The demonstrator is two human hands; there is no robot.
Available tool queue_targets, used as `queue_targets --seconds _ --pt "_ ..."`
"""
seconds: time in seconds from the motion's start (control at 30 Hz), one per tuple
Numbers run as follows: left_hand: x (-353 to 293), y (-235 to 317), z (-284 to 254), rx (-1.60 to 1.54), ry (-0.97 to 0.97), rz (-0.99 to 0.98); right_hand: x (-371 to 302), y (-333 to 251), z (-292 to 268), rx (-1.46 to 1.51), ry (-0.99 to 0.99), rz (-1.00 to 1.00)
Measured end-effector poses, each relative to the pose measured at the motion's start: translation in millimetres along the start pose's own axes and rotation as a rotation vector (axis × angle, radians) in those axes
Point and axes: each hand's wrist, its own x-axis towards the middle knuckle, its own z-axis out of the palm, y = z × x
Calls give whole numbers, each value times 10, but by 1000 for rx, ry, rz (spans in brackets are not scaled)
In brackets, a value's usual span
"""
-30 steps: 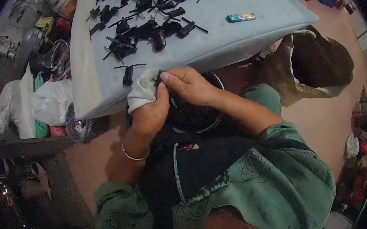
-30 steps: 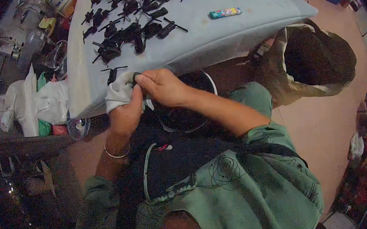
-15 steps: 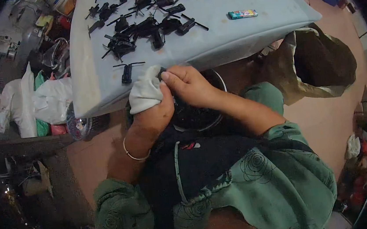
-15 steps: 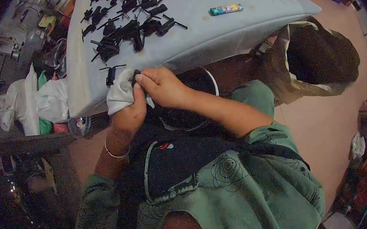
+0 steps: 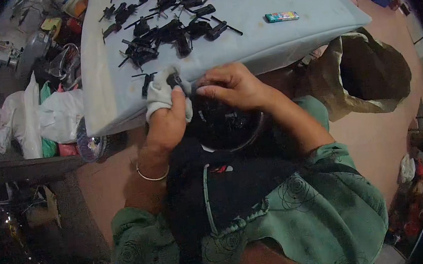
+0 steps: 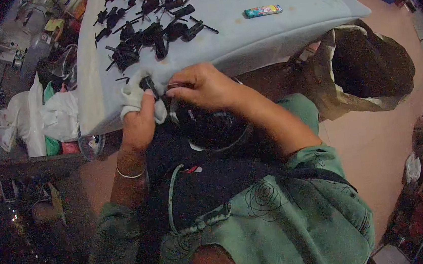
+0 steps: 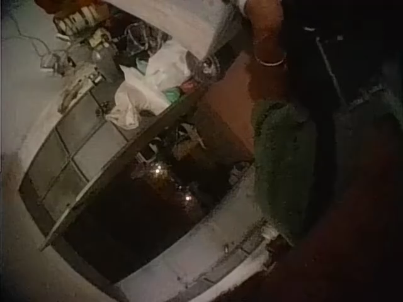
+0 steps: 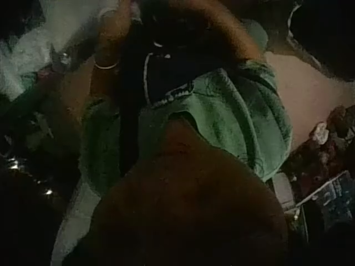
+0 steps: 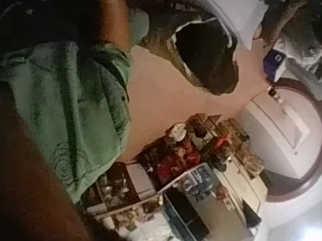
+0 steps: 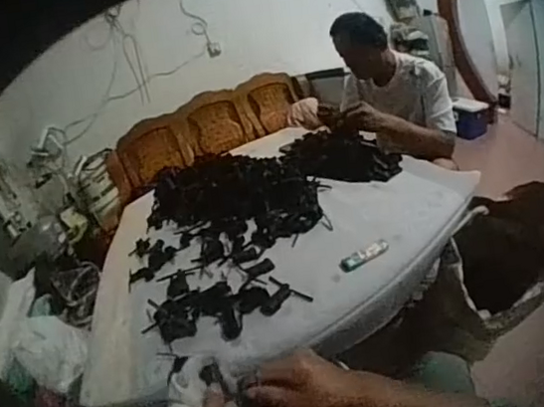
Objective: Sorting small black components from a pile on a workbench into a container.
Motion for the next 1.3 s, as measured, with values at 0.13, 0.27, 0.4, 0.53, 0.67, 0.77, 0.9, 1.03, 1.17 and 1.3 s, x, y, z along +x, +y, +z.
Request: queue_targets --seconds 0.13,0.27,0.4,0.53,0.67,0.77,0.9,1.03,1.17,1.3 --pt "3 -37 8 -232 -175 38 19 10 44 309 41 103" --pt "-6 209 26 -182 -280 57 41 103 142 361 85 86" --pt "18 117 58 -272 -186 158 22 -33 89 464 41 172" --pt "13 115 86 -317 -221 -77 17 -26 46 44 43 29" --pt "8 26 201 5 -119 320 5 -67 70 31 42 68" --pt "78 -58 268 108 -35 488 11 -17 153 -107 170 -12" --pt "4 150 180 -65 -146 192 -7 -59 33 178 46 172" --pt "3 147 167 -177 -222 99 -8 -38 -14 -4 -22 10" --pt "16 -70 184 227 -47 461 10 -4 181 -75 33 1" --pt "-92 -84 83 122 -75 299 59 18 209 87 -22 77"
